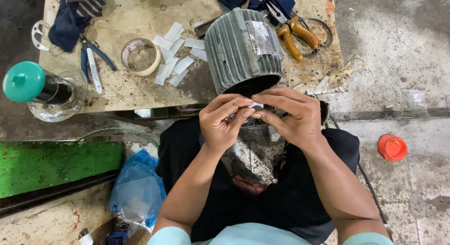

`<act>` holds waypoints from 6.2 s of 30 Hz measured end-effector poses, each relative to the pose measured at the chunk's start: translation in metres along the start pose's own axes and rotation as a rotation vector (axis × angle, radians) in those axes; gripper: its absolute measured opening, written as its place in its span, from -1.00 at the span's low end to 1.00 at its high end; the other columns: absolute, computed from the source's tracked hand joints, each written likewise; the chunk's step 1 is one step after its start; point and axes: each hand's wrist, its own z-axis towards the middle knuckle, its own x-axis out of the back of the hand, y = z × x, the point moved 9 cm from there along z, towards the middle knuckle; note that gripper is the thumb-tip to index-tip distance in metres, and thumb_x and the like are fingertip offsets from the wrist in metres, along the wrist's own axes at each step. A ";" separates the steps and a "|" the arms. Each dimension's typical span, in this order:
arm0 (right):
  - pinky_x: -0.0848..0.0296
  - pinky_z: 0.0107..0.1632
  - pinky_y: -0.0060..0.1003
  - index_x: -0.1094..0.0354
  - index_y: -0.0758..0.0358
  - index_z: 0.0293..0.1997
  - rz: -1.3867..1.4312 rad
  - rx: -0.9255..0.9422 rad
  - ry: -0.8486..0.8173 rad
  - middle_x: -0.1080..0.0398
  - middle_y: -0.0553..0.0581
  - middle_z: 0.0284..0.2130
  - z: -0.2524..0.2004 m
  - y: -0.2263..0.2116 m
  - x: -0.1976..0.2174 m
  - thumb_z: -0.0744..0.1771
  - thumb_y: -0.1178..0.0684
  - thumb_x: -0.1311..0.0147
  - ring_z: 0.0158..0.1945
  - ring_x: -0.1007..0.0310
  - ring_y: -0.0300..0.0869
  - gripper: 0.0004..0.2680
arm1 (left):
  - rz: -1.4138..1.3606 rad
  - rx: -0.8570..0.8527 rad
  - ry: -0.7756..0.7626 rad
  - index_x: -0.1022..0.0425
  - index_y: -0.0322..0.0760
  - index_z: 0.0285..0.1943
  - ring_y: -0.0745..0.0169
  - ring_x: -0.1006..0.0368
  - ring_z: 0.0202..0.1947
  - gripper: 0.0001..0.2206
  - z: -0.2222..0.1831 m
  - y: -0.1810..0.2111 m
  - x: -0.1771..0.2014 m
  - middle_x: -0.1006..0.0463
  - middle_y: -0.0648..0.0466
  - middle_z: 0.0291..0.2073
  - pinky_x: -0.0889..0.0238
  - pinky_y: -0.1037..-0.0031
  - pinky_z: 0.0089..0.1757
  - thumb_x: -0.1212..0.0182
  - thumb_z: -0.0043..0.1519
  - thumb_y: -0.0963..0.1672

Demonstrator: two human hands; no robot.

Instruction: Inserting and adjusting insulation paper strips into the slots of an electric motor stator housing.

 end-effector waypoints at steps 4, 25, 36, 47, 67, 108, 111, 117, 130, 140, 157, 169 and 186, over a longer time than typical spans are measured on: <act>-0.61 -0.11 0.06 -0.58 0.41 -0.13 -0.016 0.015 0.000 -0.56 0.45 -0.28 -0.002 0.003 -0.001 0.30 0.27 -0.33 -0.19 -0.62 0.22 -0.89 | 0.056 -0.001 -0.046 -0.68 -0.43 -0.14 0.02 -0.62 -0.34 -0.92 0.000 -0.018 0.005 -0.67 -0.20 -0.29 -0.57 0.30 -0.27 -0.38 0.23 -0.25; -0.44 -0.49 -0.38 -0.59 0.45 -0.32 -0.343 -0.332 0.099 -0.61 0.25 -0.29 -0.003 0.066 -0.031 0.15 0.32 -0.33 -0.55 -0.41 -0.19 -0.87 | 0.408 -0.065 -0.279 0.35 0.10 0.74 -0.18 -0.18 0.61 0.25 0.069 -0.032 -0.011 0.07 -0.01 0.66 -0.19 -0.21 0.53 -0.73 0.05 0.10; -0.39 -0.62 -0.50 -0.43 0.28 -0.42 -0.253 -0.491 0.136 -0.50 0.08 -0.52 -0.013 0.089 -0.043 0.19 0.28 -0.35 -0.63 -0.35 -0.27 -0.87 | 0.761 -0.135 -0.620 0.48 0.11 0.76 -0.11 0.14 0.80 0.23 0.091 -0.032 -0.040 0.28 0.09 0.76 0.15 -0.23 0.68 -0.42 0.24 0.43; -0.46 -0.43 -0.32 -0.49 0.50 -0.30 -0.125 -0.498 0.171 -0.56 0.20 -0.44 0.004 0.062 -0.037 0.16 0.23 -0.34 -0.51 -0.43 -0.19 -0.84 | 0.880 0.123 -0.480 0.27 0.19 0.60 -0.26 -0.23 0.44 0.32 0.102 -0.041 -0.047 -0.23 -0.04 0.53 -0.26 -0.27 0.14 -0.81 -0.25 0.04; -0.48 -0.48 -0.33 -0.55 0.60 -0.10 -0.352 -0.338 0.182 -0.60 0.34 -0.24 0.012 0.048 -0.012 0.21 0.30 -0.33 -0.49 -0.48 -0.15 -0.78 | 0.275 -0.124 0.050 0.10 0.07 0.39 -0.21 -0.07 0.47 -0.15 0.050 0.010 -0.016 0.07 -0.10 0.48 -0.21 -0.09 0.36 -0.49 0.00 -0.09; -0.40 -0.52 -0.34 -0.61 0.35 -0.21 -0.713 -0.074 0.219 -0.57 0.10 -0.38 0.001 0.038 -0.012 0.26 0.21 -0.40 -0.56 -0.44 -0.24 -0.89 | 0.018 -0.074 -0.271 0.40 0.36 0.69 -0.14 -0.21 0.66 0.15 0.076 -0.026 -0.019 0.02 0.08 0.65 -0.34 -0.04 0.59 -0.61 0.12 -0.03; -0.37 -0.44 -0.32 -0.62 0.26 -0.24 -0.793 -0.089 0.256 -0.55 0.01 -0.37 0.003 0.034 -0.012 0.24 0.18 -0.38 -0.53 -0.39 -0.22 -0.91 | -0.046 -0.053 -0.302 0.36 0.34 0.68 -0.14 -0.23 0.64 0.13 0.077 -0.023 -0.021 0.01 0.09 0.64 -0.37 -0.04 0.58 -0.61 0.12 -0.08; -0.38 -0.40 -0.25 -0.60 0.29 -0.16 -0.757 -0.088 0.286 -0.55 0.06 -0.36 0.006 0.030 -0.009 0.23 0.20 -0.37 -0.53 -0.40 -0.14 -0.84 | -0.074 -0.058 -0.301 0.27 0.31 0.66 -0.12 -0.21 0.62 0.09 0.078 -0.022 -0.016 -0.06 0.06 0.61 -0.28 -0.04 0.57 -0.57 0.09 -0.14; -0.49 -0.51 -0.41 -0.52 0.43 -0.33 -0.300 0.117 0.228 -0.61 0.24 -0.37 -0.005 0.031 0.015 0.31 0.33 -0.41 -0.48 -0.53 -0.19 -0.90 | -0.008 -0.039 -0.312 0.31 0.23 0.71 -0.08 0.02 0.72 0.07 0.072 -0.032 -0.003 0.07 0.11 0.66 -0.04 -0.06 0.65 -0.50 0.11 -0.04; -0.54 -0.22 -0.27 -0.46 0.55 -0.04 -0.326 -0.099 0.169 -0.55 0.31 -0.27 -0.010 0.038 0.025 0.33 0.34 -0.50 -0.28 -0.53 -0.07 -0.77 | 0.100 -0.091 -0.506 0.57 0.38 0.73 -0.07 0.27 0.81 0.06 0.069 -0.060 0.013 0.39 0.29 0.74 -0.03 -0.28 0.68 -0.32 0.26 0.18; -0.43 -0.08 -0.24 -0.53 0.54 -0.12 -0.237 -0.115 0.283 -0.54 0.26 -0.28 0.001 0.053 0.047 0.33 0.26 -0.31 -0.26 -0.46 -0.09 -0.88 | 0.376 -0.013 -0.668 0.58 0.12 0.73 -0.25 0.49 0.73 0.07 0.068 -0.056 0.013 0.52 0.14 0.69 0.29 -0.38 0.58 -0.41 0.32 0.08; -0.26 0.00 -0.13 -0.48 0.27 -0.03 -0.764 -0.151 0.048 -0.55 0.19 -0.09 0.042 0.145 0.017 0.29 0.32 -0.10 -0.06 -0.36 0.05 -0.80 | 1.202 0.118 -0.116 -0.71 -0.15 -0.01 0.08 -0.46 -0.10 -0.75 0.078 -0.034 0.099 -0.65 0.11 -0.11 -0.41 0.21 -0.08 -0.48 0.14 -0.11; -0.44 0.02 -0.16 0.17 0.06 0.59 -0.019 -0.094 0.315 -0.24 0.35 0.24 -0.006 0.043 0.043 0.56 0.10 0.04 -0.19 -0.25 -0.13 -0.61 | 1.295 0.008 0.088 -0.73 -0.18 -0.23 0.22 -0.55 -0.16 -0.95 0.091 -0.019 0.095 -0.70 0.12 -0.23 -0.54 0.38 -0.10 -0.45 0.17 -0.19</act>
